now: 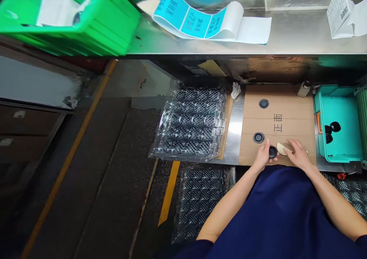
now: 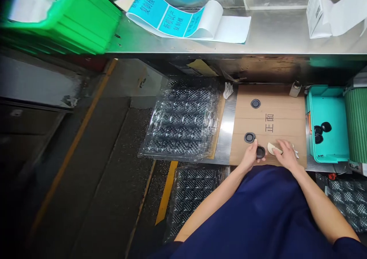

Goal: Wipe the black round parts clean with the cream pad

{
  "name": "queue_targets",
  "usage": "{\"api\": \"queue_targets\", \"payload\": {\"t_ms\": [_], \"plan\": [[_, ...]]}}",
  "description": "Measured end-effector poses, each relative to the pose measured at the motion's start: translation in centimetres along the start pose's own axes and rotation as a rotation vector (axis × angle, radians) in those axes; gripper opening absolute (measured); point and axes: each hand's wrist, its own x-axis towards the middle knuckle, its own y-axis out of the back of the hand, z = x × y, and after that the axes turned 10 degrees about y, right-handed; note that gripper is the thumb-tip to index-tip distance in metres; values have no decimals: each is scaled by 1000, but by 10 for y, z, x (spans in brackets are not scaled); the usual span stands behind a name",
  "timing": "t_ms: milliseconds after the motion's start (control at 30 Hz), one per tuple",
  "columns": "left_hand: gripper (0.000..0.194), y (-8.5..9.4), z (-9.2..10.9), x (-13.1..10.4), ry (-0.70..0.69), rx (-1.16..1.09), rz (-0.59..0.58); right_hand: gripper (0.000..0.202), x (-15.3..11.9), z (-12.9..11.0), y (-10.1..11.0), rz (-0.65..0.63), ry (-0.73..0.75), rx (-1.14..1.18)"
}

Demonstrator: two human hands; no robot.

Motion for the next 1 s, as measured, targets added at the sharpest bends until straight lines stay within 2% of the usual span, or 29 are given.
{"api": "queue_targets", "payload": {"t_ms": [67,133,300,400,500,600,700,800,867,1000], "plan": [[68,2,-10,6,135,-31,20,43,3,-19,-3,-171,30,221],[67,6,-21,10,175,-14,80,35,6,-32,-5,-277,13,341],[68,15,-38,16,96,77,133,39,9,-47,-10,-311,-152,492],[73,16,-42,20,122,77,169,39,9,-48,-17,-381,-243,572],[80,17,-46,26,176,1,99,39,20,-39,-23,-340,-268,506],[73,23,-56,32,200,-58,-3,38,62,-18,-24,-137,-269,324],[57,35,-71,35,207,-24,-43,32,135,5,-24,-17,-273,168],[49,45,-82,39,221,-11,-67,27,210,19,-32,14,-288,111],[48,48,-86,42,228,-17,-73,27,248,23,-39,4,-303,81],[49,49,-90,48,215,-48,-72,27,290,26,-48,-56,-299,5]]}}
